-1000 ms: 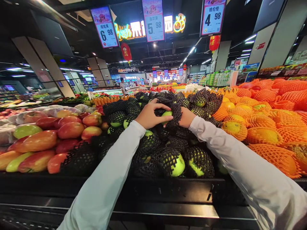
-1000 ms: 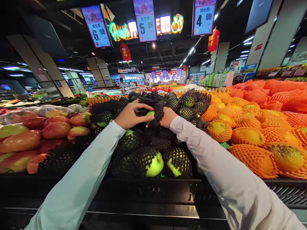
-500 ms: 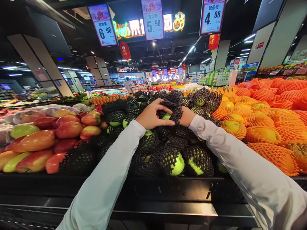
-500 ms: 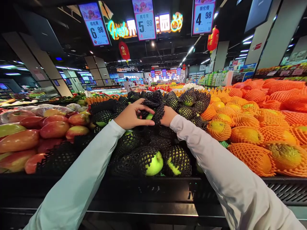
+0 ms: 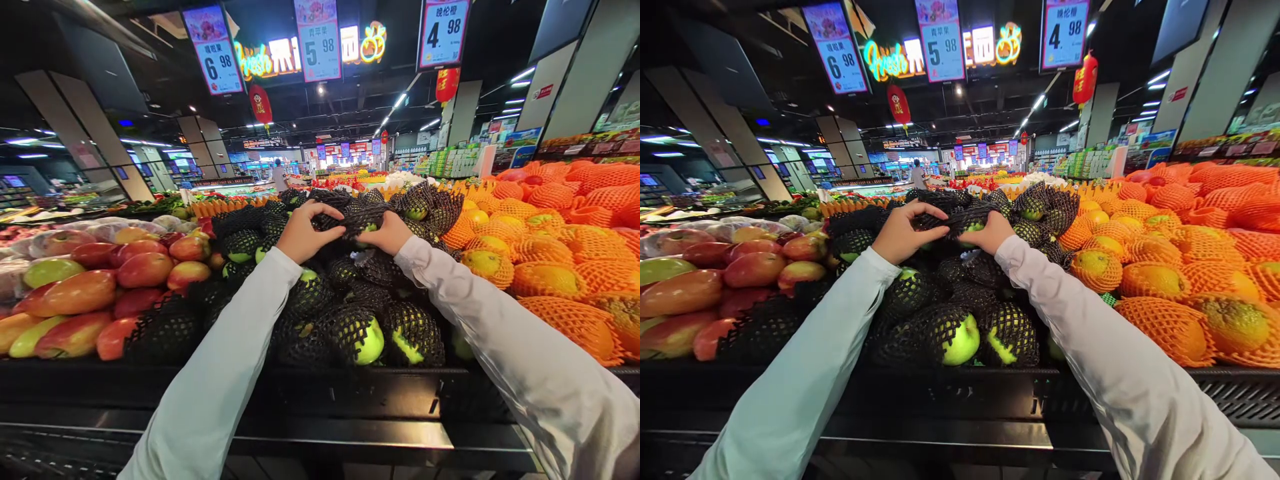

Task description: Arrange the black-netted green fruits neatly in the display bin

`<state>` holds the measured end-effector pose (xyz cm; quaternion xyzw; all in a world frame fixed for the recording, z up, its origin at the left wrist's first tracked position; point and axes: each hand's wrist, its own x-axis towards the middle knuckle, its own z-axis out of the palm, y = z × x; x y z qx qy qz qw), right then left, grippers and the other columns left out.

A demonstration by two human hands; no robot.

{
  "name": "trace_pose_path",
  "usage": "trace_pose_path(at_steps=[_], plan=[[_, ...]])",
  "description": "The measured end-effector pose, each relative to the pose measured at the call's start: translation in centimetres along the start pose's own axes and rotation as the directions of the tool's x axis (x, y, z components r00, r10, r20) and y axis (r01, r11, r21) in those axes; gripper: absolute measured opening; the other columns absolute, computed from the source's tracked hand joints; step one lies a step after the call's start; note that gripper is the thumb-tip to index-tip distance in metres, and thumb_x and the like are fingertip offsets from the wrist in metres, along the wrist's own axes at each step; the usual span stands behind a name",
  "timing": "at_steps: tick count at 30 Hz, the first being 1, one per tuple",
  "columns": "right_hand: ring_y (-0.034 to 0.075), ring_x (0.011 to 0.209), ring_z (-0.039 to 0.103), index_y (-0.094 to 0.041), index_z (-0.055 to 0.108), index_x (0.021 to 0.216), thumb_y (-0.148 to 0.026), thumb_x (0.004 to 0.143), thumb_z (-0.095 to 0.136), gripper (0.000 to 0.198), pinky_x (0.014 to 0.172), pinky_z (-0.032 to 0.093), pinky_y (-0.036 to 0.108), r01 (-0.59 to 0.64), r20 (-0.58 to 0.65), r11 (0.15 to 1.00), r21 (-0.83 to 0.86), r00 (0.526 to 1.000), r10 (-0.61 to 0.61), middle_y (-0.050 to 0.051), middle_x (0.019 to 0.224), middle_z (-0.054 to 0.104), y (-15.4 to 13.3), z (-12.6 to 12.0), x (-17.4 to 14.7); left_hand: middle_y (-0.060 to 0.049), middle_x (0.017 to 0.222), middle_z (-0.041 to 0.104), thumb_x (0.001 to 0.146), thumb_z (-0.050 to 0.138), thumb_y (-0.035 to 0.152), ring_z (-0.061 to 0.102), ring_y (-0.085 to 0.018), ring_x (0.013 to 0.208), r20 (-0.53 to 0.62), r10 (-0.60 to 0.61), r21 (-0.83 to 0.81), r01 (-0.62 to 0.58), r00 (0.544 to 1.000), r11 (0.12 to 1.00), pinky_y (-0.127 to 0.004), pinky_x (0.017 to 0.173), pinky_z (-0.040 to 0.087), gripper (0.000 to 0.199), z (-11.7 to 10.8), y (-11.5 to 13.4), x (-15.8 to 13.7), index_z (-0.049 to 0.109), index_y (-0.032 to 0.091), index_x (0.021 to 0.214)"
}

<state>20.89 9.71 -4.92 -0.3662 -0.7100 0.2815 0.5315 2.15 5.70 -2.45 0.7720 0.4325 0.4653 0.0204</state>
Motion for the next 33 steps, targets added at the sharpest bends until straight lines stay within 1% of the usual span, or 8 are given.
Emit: trace_pose_path(at_steps=[5, 9, 14, 16, 19, 23, 28, 33], plan=[[0.010, 0.054, 0.054, -0.012, 0.060, 0.075, -0.028, 0.058, 0.083, 0.032, 0.044, 0.049, 0.021, -0.210, -0.118, 0.941, 0.265, 0.962, 0.247, 0.000, 0.066, 0.061, -1.7, -0.3, -0.2, -0.006, 0.107, 0.065, 0.066, 0.076, 0.036, 0.056, -0.023, 0.110, 0.012, -0.031, -0.020, 0.031, 0.999, 0.999, -0.045, 0.104, 0.045, 0.036, 0.0, -0.1, 0.0, 0.071, 0.021, 0.099], [0.008, 0.049, 0.051, -0.012, 0.058, 0.077, -0.022, 0.063, 0.080, 0.028, 0.041, 0.049, 0.021, -0.225, -0.140, 0.935, 0.273, 0.953, 0.270, -0.002, 0.063, 0.056, -2.1, -0.4, -0.3, -0.008, 0.116, 0.058, 0.066, 0.076, 0.040, 0.054, -0.025, 0.115, 0.050, -0.019, 0.007, 0.018, 0.999, 1.000, -0.044, 0.097, 0.051, 0.045, 0.1, 0.0, -0.2, 0.068, 0.023, 0.107], [0.009, 0.051, 0.052, -0.012, 0.059, 0.077, -0.028, 0.070, 0.076, 0.024, 0.041, 0.048, 0.022, -0.255, -0.014, 0.940, 0.226, 0.964, 0.265, 0.001, 0.068, 0.060, -2.1, 0.1, -0.6, -0.012, 0.132, 0.041, 0.055, 0.084, 0.045, 0.048, -0.029, 0.124, 0.144, 0.060, 0.097, -0.074, 0.988, 0.993, -0.047, 0.105, 0.047, 0.088, 0.3, 0.1, -0.5, 0.050, 0.025, 0.134], [0.009, 0.050, 0.050, -0.013, 0.058, 0.073, -0.033, 0.065, 0.080, 0.031, 0.040, 0.045, 0.022, -0.235, 0.043, 0.953, 0.193, 0.972, 0.231, 0.000, 0.063, 0.058, -2.1, 0.2, -0.7, -0.012, 0.131, 0.041, 0.051, 0.086, 0.046, 0.043, -0.030, 0.129, 0.205, 0.096, 0.133, -0.125, 0.974, 0.983, -0.049, 0.112, 0.040, 0.099, 0.4, 0.1, -0.6, 0.045, 0.024, 0.138], [0.008, 0.046, 0.046, -0.015, 0.056, 0.067, -0.042, 0.057, 0.083, 0.040, 0.040, 0.041, 0.022, -0.185, 0.107, 0.970, 0.156, 0.980, 0.170, -0.002, 0.055, 0.054, -2.0, 0.3, -0.8, -0.012, 0.123, 0.046, 0.052, 0.084, 0.049, 0.045, -0.030, 0.126, 0.257, 0.127, 0.172, -0.175, 0.958, 0.969, -0.049, 0.113, 0.038, 0.089, 0.4, 0.3, -0.7, 0.052, 0.020, 0.130], [0.007, 0.041, 0.042, -0.017, 0.053, 0.061, -0.054, 0.052, 0.080, 0.046, 0.039, 0.037, 0.021, -0.163, 0.124, 0.970, 0.178, 0.982, 0.142, -0.004, 0.046, 0.047, -1.6, 0.1, -0.4, -0.011, 0.108, 0.055, 0.053, 0.081, 0.054, 0.049, -0.030, 0.118, 0.173, 0.080, 0.238, -0.120, 0.982, 0.964, -0.048, 0.108, 0.042, 0.072, 0.3, 0.6, -0.6, 0.060, 0.015, 0.110], [0.011, 0.058, 0.060, -0.017, 0.061, 0.082, -0.051, 0.065, 0.066, 0.038, 0.052, 0.048, 0.024, 0.039, -0.081, 0.967, 0.250, 0.997, -0.020, 0.004, 0.082, 0.066, -1.6, -1.0, -0.2, -0.011, 0.117, 0.054, 0.055, 0.080, 0.053, 0.048, -0.028, 0.120, -0.080, -0.043, 0.206, 0.059, 0.996, 0.977, -0.044, 0.111, 0.039, 0.074, 0.1, 0.7, -0.5, 0.056, 0.015, 0.114], [0.022, 0.104, 0.061, -0.023, 0.059, 0.107, -0.056, 0.079, 0.053, 0.044, 0.081, 0.054, 0.035, 0.276, -0.269, 0.961, 0.009, 0.926, -0.264, 0.008, 0.115, 0.062, -2.3, -1.8, -0.6, -0.012, 0.123, 0.050, 0.053, 0.082, 0.054, 0.043, -0.030, 0.127, -0.124, -0.056, 0.202, 0.081, 0.991, 0.976, -0.046, 0.114, 0.035, 0.077, 0.1, 0.4, -0.5, 0.055, 0.016, 0.114]])
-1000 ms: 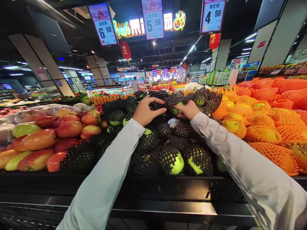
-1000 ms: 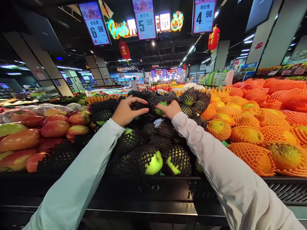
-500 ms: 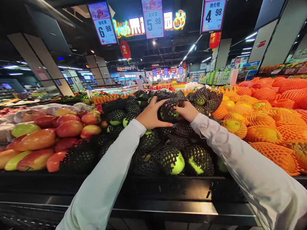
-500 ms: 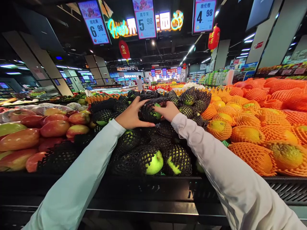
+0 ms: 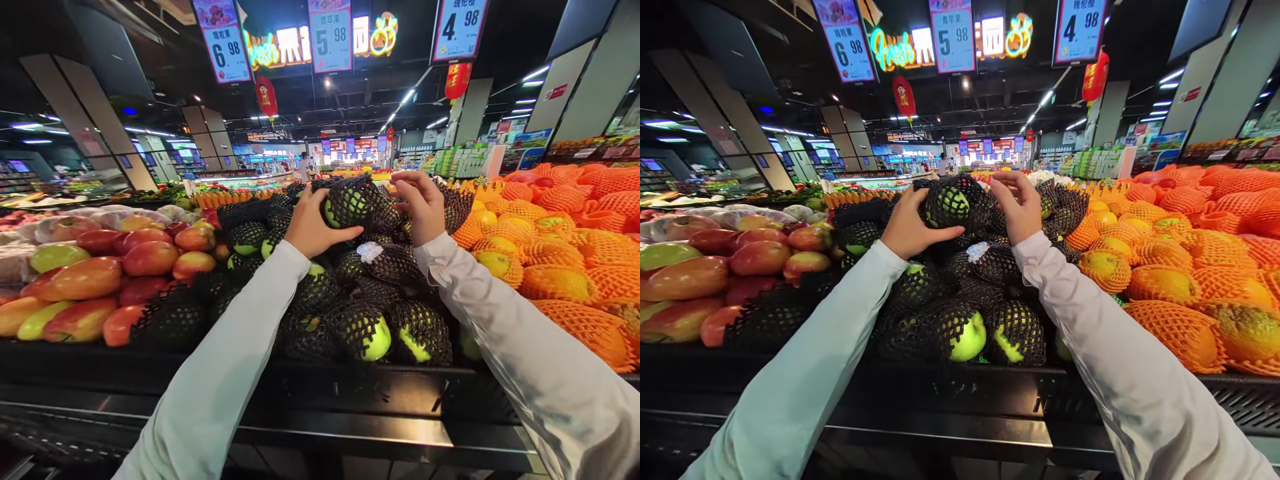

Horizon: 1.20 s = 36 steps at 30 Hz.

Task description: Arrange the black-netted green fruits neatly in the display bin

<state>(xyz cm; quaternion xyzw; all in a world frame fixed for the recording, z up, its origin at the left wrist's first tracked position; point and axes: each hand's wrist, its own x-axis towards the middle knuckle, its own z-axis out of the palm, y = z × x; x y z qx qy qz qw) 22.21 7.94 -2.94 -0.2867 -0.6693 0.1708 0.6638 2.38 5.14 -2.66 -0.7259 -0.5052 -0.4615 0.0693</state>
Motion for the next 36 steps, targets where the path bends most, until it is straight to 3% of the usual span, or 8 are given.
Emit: trace_pose_path(at_steps=[4, 7, 9, 13, 19, 22, 30, 36], plan=[[0.027, 0.132, 0.040, -0.029, 0.050, 0.129, -0.065, 0.078, 0.056, 0.062, 0.103, 0.043, 0.043, 0.094, 0.236, 0.995, -0.040, 0.968, -0.082, 0.005, 0.142, 0.045, -0.3, 0.6, -0.5, -0.009, 0.122, 0.050, 0.051, 0.084, 0.050, 0.048, -0.026, 0.120, 0.022, 0.072, -0.025, -0.071, 0.997, 0.997, -0.045, 0.112, 0.038, 0.077, 0.2, -0.1, 0.0, 0.055, 0.018, 0.114], [0.026, 0.127, 0.045, -0.026, 0.046, 0.134, -0.059, 0.073, 0.066, 0.072, 0.108, 0.040, 0.044, 0.015, 0.456, 0.993, 0.118, 0.888, -0.067, 0.006, 0.142, 0.046, -0.3, 1.2, -1.0, -0.009, 0.118, 0.050, 0.050, 0.084, 0.051, 0.050, -0.026, 0.116, 0.041, 0.106, -0.019, -0.105, 0.994, 0.994, -0.046, 0.110, 0.041, 0.078, 0.3, -0.3, 0.1, 0.056, 0.019, 0.115], [0.025, 0.121, 0.052, -0.024, 0.045, 0.134, -0.050, 0.069, 0.073, 0.076, 0.108, 0.040, 0.044, -0.048, 0.520, 0.980, 0.193, 0.852, -0.061, 0.007, 0.139, 0.049, -0.2, 1.5, -1.2, -0.008, 0.115, 0.051, 0.050, 0.084, 0.051, 0.052, -0.026, 0.113, 0.066, 0.128, -0.006, -0.128, 0.990, 0.992, -0.046, 0.109, 0.042, 0.077, 0.2, -0.3, 0.1, 0.057, 0.018, 0.115], [0.023, 0.113, 0.056, -0.022, 0.050, 0.124, -0.042, 0.064, 0.079, 0.069, 0.106, 0.043, 0.045, -0.091, 0.508, 0.975, 0.200, 0.861, -0.024, 0.007, 0.129, 0.056, 0.1, 1.6, -1.4, -0.008, 0.109, 0.050, 0.051, 0.084, 0.046, 0.053, -0.026, 0.109, 0.143, 0.180, 0.017, -0.185, 0.973, 0.983, -0.045, 0.105, 0.045, 0.076, 0.1, -0.4, 0.1, 0.058, 0.019, 0.117], [0.024, 0.113, 0.053, -0.019, 0.050, 0.100, -0.048, 0.047, 0.086, 0.071, 0.094, 0.051, 0.039, -0.090, 0.254, 0.992, 0.085, 0.965, 0.066, 0.009, 0.118, 0.054, 1.0, 1.7, -1.1, -0.008, 0.108, 0.051, 0.051, 0.083, 0.049, 0.053, -0.025, 0.107, 0.153, 0.203, 0.004, -0.206, 0.967, 0.979, -0.045, 0.103, 0.046, 0.077, 0.0, -0.5, 0.1, 0.059, 0.019, 0.116], [0.022, 0.103, 0.058, -0.018, 0.050, 0.093, -0.047, 0.047, 0.086, 0.065, 0.093, 0.051, 0.040, -0.144, 0.305, 0.983, 0.112, 0.947, 0.104, 0.007, 0.110, 0.057, 1.0, 1.8, -1.0, -0.008, 0.111, 0.050, 0.050, 0.084, 0.048, 0.053, -0.024, 0.107, 0.130, 0.216, 0.013, -0.219, 0.968, 0.976, -0.045, 0.104, 0.046, 0.078, -0.1, -0.5, 0.1, 0.058, 0.018, 0.118], [0.021, 0.095, 0.063, -0.023, 0.042, 0.103, -0.044, 0.055, 0.082, 0.065, 0.088, 0.053, 0.041, -0.289, 0.438, 0.936, 0.199, 0.881, 0.179, 0.004, 0.099, 0.064, 0.1, 2.1, -1.6, -0.010, 0.118, 0.049, 0.048, 0.085, 0.050, 0.052, -0.027, 0.115, 0.113, 0.252, 0.018, -0.256, 0.961, 0.967, -0.046, 0.108, 0.043, 0.082, 0.0, -0.4, 0.0, 0.057, 0.019, 0.119], [0.023, 0.089, 0.061, -0.019, 0.042, 0.096, -0.039, 0.052, 0.078, 0.060, 0.088, 0.050, 0.044, -0.257, 0.273, 0.966, -0.015, 0.929, 0.251, 0.005, 0.091, 0.062, 1.4, 1.8, -0.7, -0.010, 0.117, 0.049, 0.048, 0.086, 0.051, 0.052, -0.028, 0.116, 0.192, 0.132, 0.013, -0.137, 0.972, 0.990, -0.048, 0.108, 0.044, 0.086, 0.2, -0.6, 0.1, 0.058, 0.020, 0.123]])
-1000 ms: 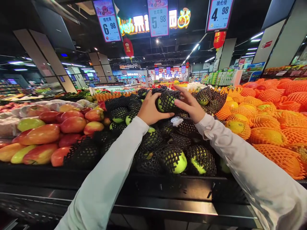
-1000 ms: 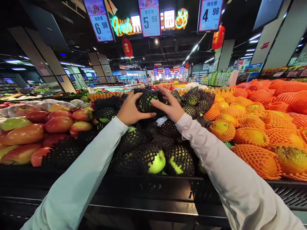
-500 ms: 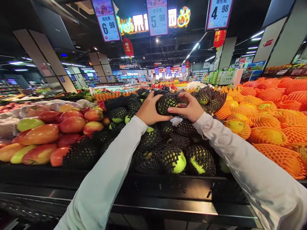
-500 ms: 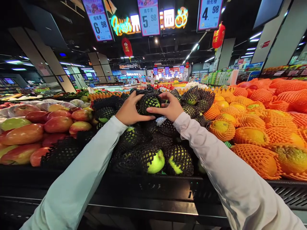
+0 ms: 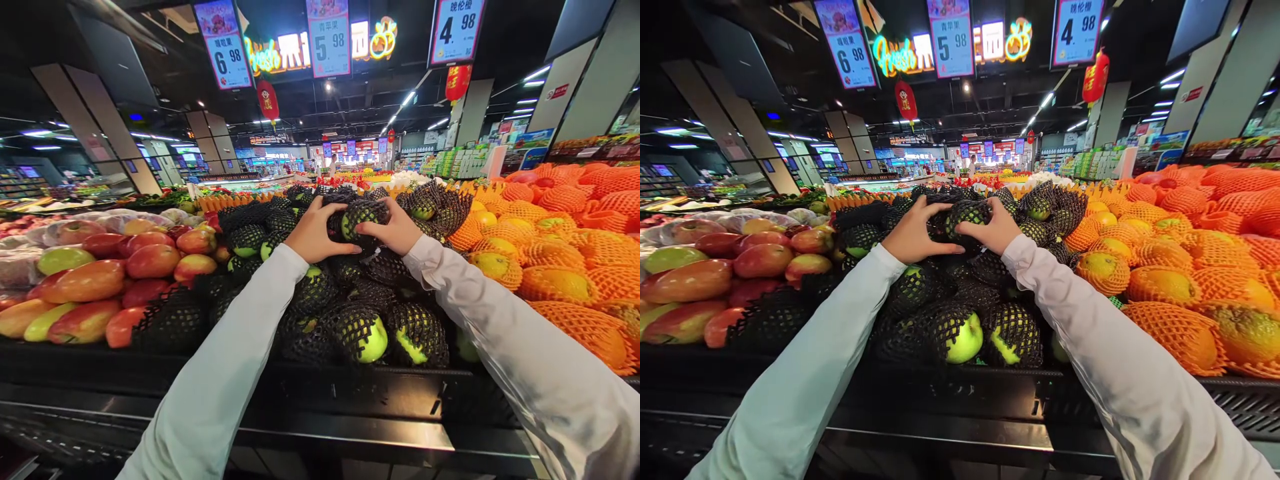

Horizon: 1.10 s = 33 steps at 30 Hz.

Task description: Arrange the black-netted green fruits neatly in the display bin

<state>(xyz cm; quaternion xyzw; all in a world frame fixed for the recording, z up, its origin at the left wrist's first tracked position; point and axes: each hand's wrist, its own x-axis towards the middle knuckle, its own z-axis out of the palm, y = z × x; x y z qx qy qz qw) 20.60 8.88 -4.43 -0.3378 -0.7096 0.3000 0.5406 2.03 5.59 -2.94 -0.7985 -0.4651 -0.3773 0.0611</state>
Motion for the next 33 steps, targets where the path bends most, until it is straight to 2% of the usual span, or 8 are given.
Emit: trace_pose_path(at_steps=[5, 9, 12, 18, 24, 29, 31, 33], plan=[[0.027, 0.102, 0.059, -0.017, 0.040, 0.111, -0.043, 0.054, 0.075, 0.072, 0.097, 0.045, 0.046, -0.060, -0.319, 0.980, -0.192, 0.948, -0.005, 0.012, 0.106, 0.059, 1.2, -1.9, 1.0, -0.011, 0.127, 0.048, 0.065, 0.077, 0.036, 0.052, -0.024, 0.118, -0.191, -0.165, -0.074, 0.153, 0.968, 0.985, -0.043, 0.108, 0.045, 0.062, -0.2, -0.7, 0.3, 0.059, 0.019, 0.123], [0.033, 0.103, 0.058, -0.013, 0.038, 0.117, -0.045, 0.050, 0.079, 0.085, 0.096, 0.043, 0.051, -0.257, -0.419, 0.897, -0.359, 0.903, 0.091, 0.016, 0.109, 0.057, 1.3, -2.9, 1.0, -0.010, 0.117, 0.054, 0.070, 0.070, 0.031, 0.054, -0.024, 0.116, -0.273, -0.244, -0.077, 0.232, 0.930, 0.970, -0.046, 0.115, 0.038, 0.049, -0.3, -1.1, 0.5, 0.063, 0.018, 0.116], [0.034, 0.100, 0.060, -0.012, 0.042, 0.118, -0.045, 0.051, 0.079, 0.083, 0.095, 0.044, 0.050, -0.329, -0.393, 0.794, -0.511, 0.911, 0.124, 0.017, 0.109, 0.057, 1.2, -3.3, 0.7, -0.010, 0.116, 0.055, 0.070, 0.069, 0.031, 0.054, -0.024, 0.115, -0.272, -0.268, -0.094, 0.252, 0.924, 0.963, -0.046, 0.114, 0.038, 0.047, -0.2, -1.2, 0.6, 0.063, 0.018, 0.115], [0.032, 0.097, 0.061, -0.015, 0.047, 0.124, -0.050, 0.058, 0.079, 0.081, 0.090, 0.047, 0.045, -0.296, -0.201, 0.579, -0.759, 0.954, 0.224, 0.015, 0.107, 0.062, 1.7, -4.0, 1.1, -0.011, 0.125, 0.054, 0.072, 0.067, 0.031, 0.048, -0.026, 0.126, -0.227, -0.310, -0.130, 0.287, 0.923, 0.949, -0.044, 0.117, 0.035, 0.046, -0.2, -1.0, 0.5, 0.063, 0.018, 0.116], [0.036, 0.117, 0.053, -0.022, 0.052, 0.134, -0.058, 0.069, 0.071, 0.077, 0.096, 0.043, 0.047, -0.197, -0.116, 0.374, -0.906, 0.967, 0.227, 0.019, 0.123, 0.055, 1.5, -3.0, 0.9, -0.009, 0.124, 0.058, 0.075, 0.064, 0.026, 0.049, -0.024, 0.125, -0.158, -0.277, -0.149, 0.255, 0.948, 0.956, -0.043, 0.116, 0.034, 0.042, -0.2, -0.8, 0.6, 0.064, 0.018, 0.115], [0.033, 0.113, 0.057, -0.012, 0.053, 0.135, -0.065, 0.075, 0.064, 0.081, 0.099, 0.043, 0.044, -0.146, -0.067, 0.483, -0.864, 0.982, 0.178, 0.019, 0.122, 0.060, 1.6, -3.3, 0.9, -0.007, 0.120, 0.062, 0.085, 0.045, 0.018, 0.057, -0.016, 0.110, 0.001, -0.106, -0.226, 0.103, 0.994, 0.969, -0.039, 0.109, 0.041, 0.036, -0.1, -0.7, 0.8, 0.065, 0.018, 0.115], [0.032, 0.109, 0.059, -0.007, 0.057, 0.130, -0.059, 0.078, 0.063, 0.074, 0.098, 0.044, 0.045, -0.113, -0.113, 0.562, -0.820, 0.993, 0.034, 0.020, 0.117, 0.063, 1.5, -3.4, 1.1, -0.007, 0.121, 0.062, 0.085, 0.045, 0.018, 0.056, -0.016, 0.110, 0.038, -0.032, -0.258, 0.041, 0.999, 0.965, -0.039, 0.107, 0.042, 0.037, -0.1, -0.5, 0.7, 0.063, 0.018, 0.117], [0.028, 0.106, 0.060, -0.008, 0.061, 0.123, -0.055, 0.082, 0.060, 0.063, 0.097, 0.044, 0.043, 0.025, -0.122, 0.699, -0.715, 0.980, -0.160, 0.017, 0.115, 0.065, 1.4, -3.2, 1.2, -0.007, 0.123, 0.062, 0.082, 0.050, 0.017, 0.056, -0.017, 0.112, 0.051, 0.038, -0.284, -0.022, 0.998, 0.959, -0.039, 0.107, 0.042, 0.039, -0.2, -0.3, 0.5, 0.062, 0.017, 0.119]])
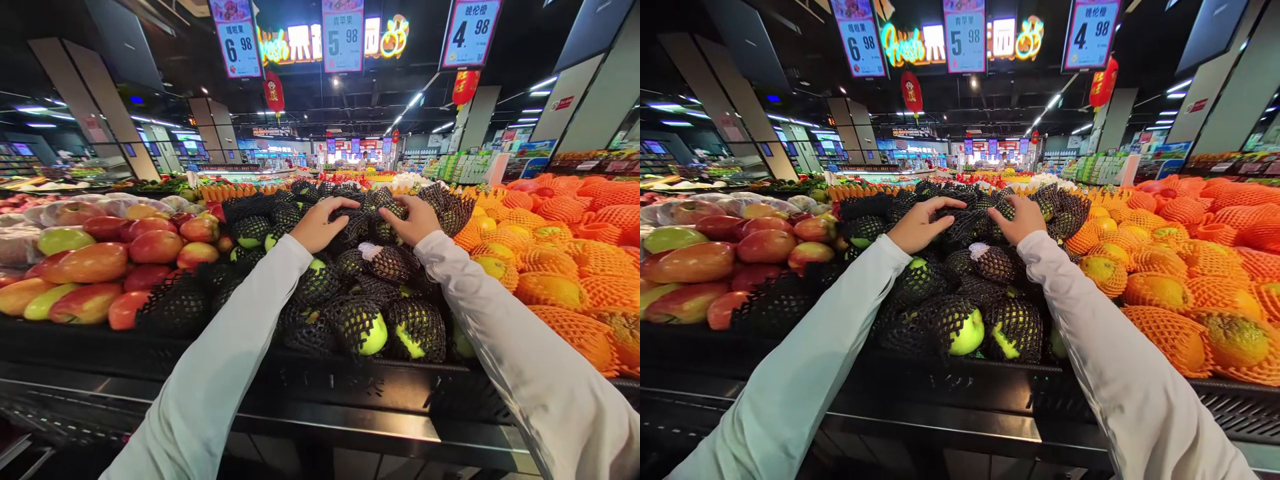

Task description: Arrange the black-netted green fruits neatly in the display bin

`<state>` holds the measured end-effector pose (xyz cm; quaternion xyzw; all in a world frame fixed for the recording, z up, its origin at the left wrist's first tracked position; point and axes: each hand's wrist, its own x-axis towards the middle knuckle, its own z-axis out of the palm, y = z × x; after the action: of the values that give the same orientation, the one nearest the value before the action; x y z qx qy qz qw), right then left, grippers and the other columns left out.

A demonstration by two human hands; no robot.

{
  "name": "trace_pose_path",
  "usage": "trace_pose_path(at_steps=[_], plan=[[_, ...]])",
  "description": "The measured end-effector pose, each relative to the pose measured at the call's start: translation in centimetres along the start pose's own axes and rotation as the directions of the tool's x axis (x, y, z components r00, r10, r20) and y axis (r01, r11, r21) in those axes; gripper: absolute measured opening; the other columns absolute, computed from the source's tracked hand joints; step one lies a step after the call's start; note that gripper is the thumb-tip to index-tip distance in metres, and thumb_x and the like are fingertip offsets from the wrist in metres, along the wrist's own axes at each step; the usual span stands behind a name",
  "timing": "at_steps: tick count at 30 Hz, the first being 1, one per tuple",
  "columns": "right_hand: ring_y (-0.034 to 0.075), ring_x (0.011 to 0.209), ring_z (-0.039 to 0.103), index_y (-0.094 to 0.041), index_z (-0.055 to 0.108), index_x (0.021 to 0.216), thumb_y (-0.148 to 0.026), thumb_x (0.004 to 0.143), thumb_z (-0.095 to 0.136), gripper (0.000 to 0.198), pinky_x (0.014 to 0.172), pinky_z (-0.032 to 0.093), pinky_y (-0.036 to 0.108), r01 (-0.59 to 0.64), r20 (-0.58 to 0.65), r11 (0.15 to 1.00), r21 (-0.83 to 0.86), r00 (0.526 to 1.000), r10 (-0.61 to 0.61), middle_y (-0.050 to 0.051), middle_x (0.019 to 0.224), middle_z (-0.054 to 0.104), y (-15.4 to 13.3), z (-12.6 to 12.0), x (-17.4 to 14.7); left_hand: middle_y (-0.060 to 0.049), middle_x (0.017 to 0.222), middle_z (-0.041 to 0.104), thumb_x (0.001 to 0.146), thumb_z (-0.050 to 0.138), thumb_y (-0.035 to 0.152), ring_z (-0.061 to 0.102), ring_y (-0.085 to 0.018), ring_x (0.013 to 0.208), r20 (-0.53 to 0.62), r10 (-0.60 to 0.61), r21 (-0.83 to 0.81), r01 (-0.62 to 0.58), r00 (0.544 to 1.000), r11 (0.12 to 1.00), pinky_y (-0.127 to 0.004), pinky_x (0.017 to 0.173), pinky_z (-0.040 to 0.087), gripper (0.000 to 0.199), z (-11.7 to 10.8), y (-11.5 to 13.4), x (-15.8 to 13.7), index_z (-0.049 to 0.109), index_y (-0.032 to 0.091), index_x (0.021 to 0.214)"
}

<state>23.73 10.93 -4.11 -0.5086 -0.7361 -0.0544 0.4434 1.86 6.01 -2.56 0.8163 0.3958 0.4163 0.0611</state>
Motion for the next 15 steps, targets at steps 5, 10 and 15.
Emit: trace_pose_path(at_steps=[5, 10, 15], plan=[[0.020, 0.098, 0.061, -0.018, 0.069, 0.101, -0.068, 0.083, 0.048, 0.057, 0.092, 0.044, 0.036, 0.121, 0.024, 0.821, 0.558, 0.987, -0.161, 0.005, 0.101, 0.069, -1.0, 0.5, -0.3, -0.006, 0.123, 0.062, 0.080, 0.050, 0.019, 0.058, -0.017, 0.110, 0.064, 0.091, -0.098, -0.085, 0.994, 0.992, -0.038, 0.107, 0.043, 0.039, -0.1, 0.7, -0.3, 0.063, 0.017, 0.116], [0.010, 0.058, 0.042, -0.016, 0.059, 0.065, -0.067, 0.068, 0.066, 0.052, 0.059, 0.035, 0.027, 0.053, 0.184, 0.817, 0.574, 0.964, -0.191, -0.003, 0.058, 0.048, -1.4, 0.5, -0.7, -0.004, 0.123, 0.062, 0.076, 0.032, 0.008, 0.053, -0.015, 0.120, -0.006, 0.082, -0.166, -0.082, 0.997, 0.983, -0.038, 0.115, 0.036, 0.048, -0.1, 0.5, 0.0, 0.064, 0.015, 0.111], [0.008, 0.055, 0.041, -0.019, 0.051, 0.071, -0.056, 0.054, 0.078, 0.048, 0.055, 0.033, 0.026, -0.009, 0.090, 0.661, 0.751, 0.992, -0.089, -0.006, 0.059, 0.047, -1.2, 0.5, -0.1, -0.004, 0.124, 0.059, 0.066, 0.042, 0.001, 0.052, -0.016, 0.118, -0.076, 0.038, -0.148, -0.049, 0.996, 0.988, -0.036, 0.107, 0.045, 0.053, 0.2, -0.3, 0.2, 0.061, 0.017, 0.112]])
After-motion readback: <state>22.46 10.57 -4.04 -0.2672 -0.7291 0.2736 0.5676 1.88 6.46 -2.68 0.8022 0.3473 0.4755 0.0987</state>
